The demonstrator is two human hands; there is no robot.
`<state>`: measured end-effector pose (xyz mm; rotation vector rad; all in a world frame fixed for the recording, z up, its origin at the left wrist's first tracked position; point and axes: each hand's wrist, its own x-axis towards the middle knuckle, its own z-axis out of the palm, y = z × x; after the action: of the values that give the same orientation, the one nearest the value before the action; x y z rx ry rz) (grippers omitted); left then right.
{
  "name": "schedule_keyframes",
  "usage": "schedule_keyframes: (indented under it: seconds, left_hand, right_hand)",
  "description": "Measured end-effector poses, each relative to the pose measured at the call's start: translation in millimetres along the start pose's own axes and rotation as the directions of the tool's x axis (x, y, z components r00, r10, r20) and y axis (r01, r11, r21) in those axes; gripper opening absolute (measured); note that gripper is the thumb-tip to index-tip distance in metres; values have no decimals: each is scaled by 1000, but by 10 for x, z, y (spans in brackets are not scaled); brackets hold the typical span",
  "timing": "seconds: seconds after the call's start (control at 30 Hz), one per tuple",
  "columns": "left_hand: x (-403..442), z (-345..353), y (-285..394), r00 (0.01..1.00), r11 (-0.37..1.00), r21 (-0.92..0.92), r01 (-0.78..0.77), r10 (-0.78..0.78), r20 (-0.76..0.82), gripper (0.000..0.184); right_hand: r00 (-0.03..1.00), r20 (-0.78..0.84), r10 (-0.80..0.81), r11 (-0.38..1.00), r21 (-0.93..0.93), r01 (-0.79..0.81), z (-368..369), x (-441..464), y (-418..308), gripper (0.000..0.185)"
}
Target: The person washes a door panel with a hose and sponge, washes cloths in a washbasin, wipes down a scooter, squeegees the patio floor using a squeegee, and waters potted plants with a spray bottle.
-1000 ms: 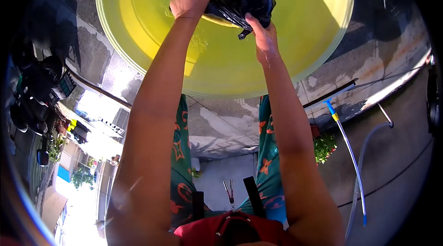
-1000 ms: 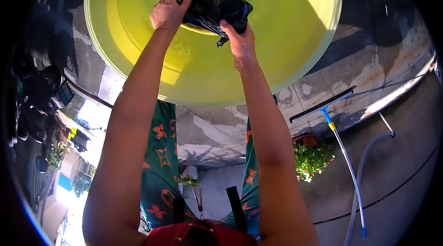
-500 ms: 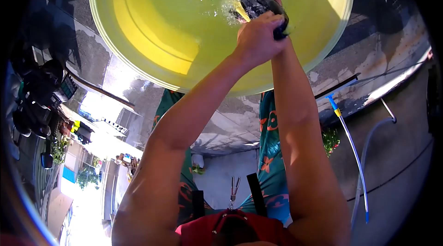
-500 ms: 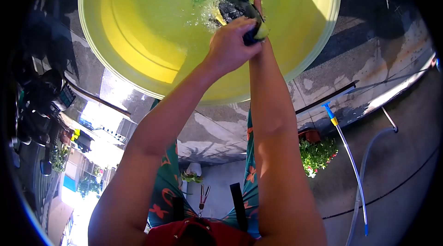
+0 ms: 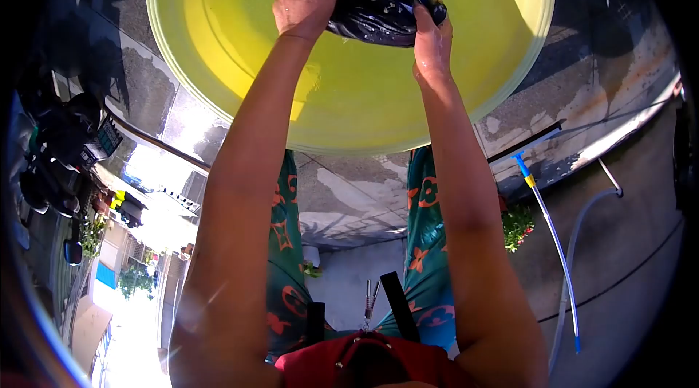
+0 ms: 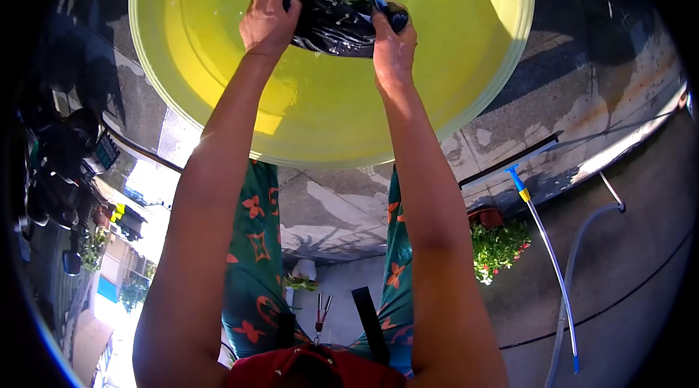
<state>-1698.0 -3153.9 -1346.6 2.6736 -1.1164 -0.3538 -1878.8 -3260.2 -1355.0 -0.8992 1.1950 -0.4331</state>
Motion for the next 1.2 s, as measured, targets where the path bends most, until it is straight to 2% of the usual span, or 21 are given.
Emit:
schedule_keyframes:
  seconds: [0.03, 0.07, 0.1, 0.17, 0.23, 0.27, 0.3, 0.33, 0.37, 0.43, 0.5, 0.57, 0.7, 0.83, 0.87, 0.93, 0.97, 1.0, 1.03, 1.13, 1.2]
  left_hand:
    - [31, 60, -259, 1000, 997, 77, 7, -9, 24, 55]
    - [27, 83, -358, 999, 996, 86, -2, -2, 44, 63]
    - [21, 111, -440, 998, 995, 98, -14, 7, 64, 71]
    - [-32, 232, -513, 987, 997, 58, 48, -57, 152, 82]
    - [-132, 462, -474, 938, 979, -33, 200, -181, 297, 88]
    - [-155, 579, -455, 887, 960, -107, 259, -192, 421, 87]
    - [-155, 559, -304, 890, 947, -211, 243, -131, 437, 79]
    - [-162, 500, -170, 637, 706, -375, 601, -141, 758, 57]
    - [-260, 550, -16, 746, 880, -272, 388, -127, 654, 41]
    - [-457, 91, 557, 838, 870, -425, 252, 24, 545, 32]
    - [-663, -486, 1019, 864, 878, -477, 36, 212, 456, 30]
    - [-810, -894, 1280, 848, 871, -477, -119, 339, 407, 26]
    - [-843, -1228, 1460, 827, 803, -585, -115, 404, 391, 19]
    - [-635, -748, 1155, 936, 867, -491, -81, 235, 261, 22]
    - [-489, -590, 970, 984, 906, -418, -65, 127, 123, 22]
    - [-210, -280, 407, 995, 982, -189, -8, -11, -101, 22]
    - [-142, -163, 92, 993, 992, -97, 84, -91, -70, 22]
    - [-92, -118, -163, 992, 995, -12, 98, -99, -79, 21]
    - [-56, -55, -428, 996, 999, -31, 17, -20, -84, 20]
    - [-92, -109, -584, 986, 986, -39, -165, 164, -19, 32]
    - [-203, -17, -591, 952, 957, -5, -289, 288, 102, 43]
  right_hand:
    - [981, 72, -180, 925, -327, 193, -159, 92, 116, 40]
    - [890, 198, -410, 547, -728, 413, -186, 1, -27, 49]
    - [938, 147, -313, 264, -935, 235, -227, -12, -31, 68]
    - [951, 204, -233, -38, -979, 201, -372, 43, 173, 81]
    - [978, 206, -36, 639, -747, 181, -440, 249, 664, 83]
    - [966, 251, 54, 871, -486, 78, -470, 283, 808, 85]
    - [951, 200, 235, 944, -279, -175, -386, 224, 630, 84]
    - [892, 191, 409, 912, -47, -408, -293, 216, 414, 84]
    - [799, 228, 556, 781, 185, -596, -171, 204, 241, 85]
    - [826, 444, 348, 798, 323, -510, -74, 266, 212, 81]
    - [572, 726, 381, 605, 272, -749, -183, 387, 238, 78]
    - [607, 601, 520, 601, 247, -760, -182, 136, -101, 66]
    - [720, 550, 423, 553, 473, -686, -34, -299, -258, 59]
    - [877, 377, 299, 473, 740, -479, 205, -507, 117, 53]
    - [891, 360, 275, 445, 774, -450, 239, -513, 145, 51]
    - [905, 295, 306, 627, 653, -425, 350, -599, -301, 35]
    - [911, 172, 374, 739, 539, -405, 314, -598, -357, 33]
    - [853, 233, 467, 721, 459, -520, 113, -480, -212, 35]
    - [930, 182, 320, 778, 509, -368, 292, -475, -392, 31]
    - [924, -75, 375, 918, 169, -359, -41, -104, -3, 31]
    - [962, -82, 262, 944, -186, -273, -191, 167, 404, 32]
